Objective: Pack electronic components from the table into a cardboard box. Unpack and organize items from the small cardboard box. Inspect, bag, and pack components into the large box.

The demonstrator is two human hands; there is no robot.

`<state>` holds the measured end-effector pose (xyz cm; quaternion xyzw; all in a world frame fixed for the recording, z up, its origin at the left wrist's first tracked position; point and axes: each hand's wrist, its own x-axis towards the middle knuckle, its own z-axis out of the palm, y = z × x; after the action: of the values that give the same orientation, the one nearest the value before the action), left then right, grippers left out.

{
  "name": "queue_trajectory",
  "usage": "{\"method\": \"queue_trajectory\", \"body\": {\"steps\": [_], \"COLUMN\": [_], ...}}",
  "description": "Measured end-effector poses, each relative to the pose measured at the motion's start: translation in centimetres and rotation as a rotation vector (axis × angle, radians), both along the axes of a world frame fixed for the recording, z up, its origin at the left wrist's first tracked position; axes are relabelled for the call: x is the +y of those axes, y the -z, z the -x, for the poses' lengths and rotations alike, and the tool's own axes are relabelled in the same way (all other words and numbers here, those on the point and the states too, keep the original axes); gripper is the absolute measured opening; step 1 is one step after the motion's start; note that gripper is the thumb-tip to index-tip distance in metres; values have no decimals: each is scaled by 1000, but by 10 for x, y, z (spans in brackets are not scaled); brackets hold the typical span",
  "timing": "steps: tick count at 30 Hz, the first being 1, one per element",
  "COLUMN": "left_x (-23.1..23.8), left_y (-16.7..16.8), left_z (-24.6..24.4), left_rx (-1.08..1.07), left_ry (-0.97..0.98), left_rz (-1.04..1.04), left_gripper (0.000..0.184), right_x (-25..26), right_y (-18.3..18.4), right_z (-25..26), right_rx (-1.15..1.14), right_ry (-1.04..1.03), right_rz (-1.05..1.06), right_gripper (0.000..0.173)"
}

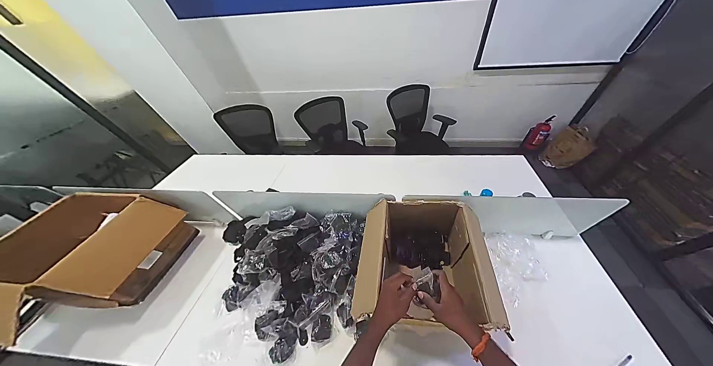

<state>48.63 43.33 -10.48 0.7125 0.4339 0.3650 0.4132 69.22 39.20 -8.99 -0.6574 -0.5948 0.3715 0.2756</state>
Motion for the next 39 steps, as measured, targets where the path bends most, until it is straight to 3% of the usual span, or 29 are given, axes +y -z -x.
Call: {"method": "queue_trajectory", "body": {"steps": [7,13,24,28,32,35,39], "left_x": [-3,-2,1,1,0,-2,-2], "left_y": [2,1,-3,2,-2,-2,0], "left_z": [5,5,-12,-9,-11,-11,-11], "left_rx": [-80,-131,-90,-75,-23,45,119], "left_ry": [51,114,-42,-38,-1,49,102], "left_rz": [248,306,437,437,429,359,301], "left_gripper": [20,21,31,27,25,21,21], "right_x": [3,3,7,3,-2,1,7], "right_y": [11,13,14,15,1,1,17], "right_z": [-7,-6,-4,-3,3,8,10], "right_rx": [35,7,-31,-80,4,128,124], "right_ry": [-1,-54,-10,23,49,25,-15], "right_rz": [-76,-82,-33,-122,21,158,175], "right_gripper": [54,47,62,53,34,38,36]}}
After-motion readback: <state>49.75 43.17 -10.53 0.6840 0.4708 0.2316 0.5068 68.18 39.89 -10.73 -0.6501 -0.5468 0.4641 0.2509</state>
